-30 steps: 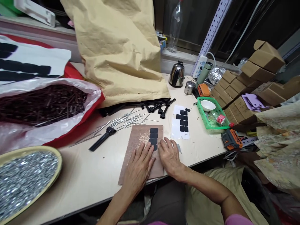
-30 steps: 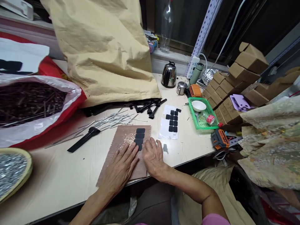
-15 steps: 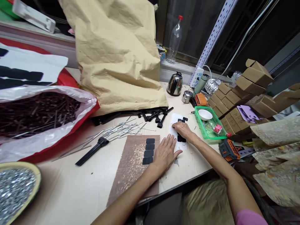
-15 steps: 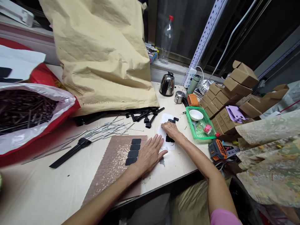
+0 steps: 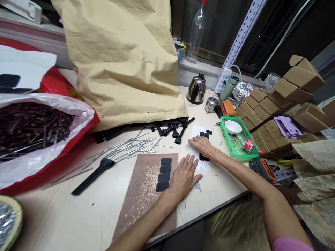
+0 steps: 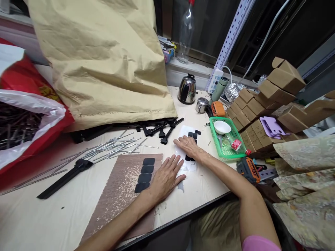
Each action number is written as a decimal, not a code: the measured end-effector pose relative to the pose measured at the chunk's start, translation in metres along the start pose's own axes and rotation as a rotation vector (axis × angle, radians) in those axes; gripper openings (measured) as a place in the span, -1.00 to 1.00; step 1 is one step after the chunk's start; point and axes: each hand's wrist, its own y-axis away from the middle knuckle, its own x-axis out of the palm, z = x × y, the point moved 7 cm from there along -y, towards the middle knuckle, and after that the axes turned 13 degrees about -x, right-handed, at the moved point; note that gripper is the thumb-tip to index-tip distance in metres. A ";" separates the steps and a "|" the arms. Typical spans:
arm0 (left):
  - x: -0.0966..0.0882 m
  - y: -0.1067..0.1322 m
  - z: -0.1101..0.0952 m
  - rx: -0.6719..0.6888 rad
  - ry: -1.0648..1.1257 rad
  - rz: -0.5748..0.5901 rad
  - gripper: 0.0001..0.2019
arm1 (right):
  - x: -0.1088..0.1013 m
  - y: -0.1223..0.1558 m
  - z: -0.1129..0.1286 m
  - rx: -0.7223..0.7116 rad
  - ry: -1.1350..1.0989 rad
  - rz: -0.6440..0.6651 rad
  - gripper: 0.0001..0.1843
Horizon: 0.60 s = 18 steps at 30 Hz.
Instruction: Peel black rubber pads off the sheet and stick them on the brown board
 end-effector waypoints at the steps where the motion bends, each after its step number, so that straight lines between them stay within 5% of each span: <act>1: 0.000 0.000 0.000 0.006 -0.009 -0.003 -0.48 | 0.000 -0.001 0.000 -0.013 0.002 0.015 -0.72; 18: 0.004 0.004 0.002 0.003 0.033 -0.062 -0.49 | -0.006 -0.010 0.005 -0.048 0.008 0.124 -0.73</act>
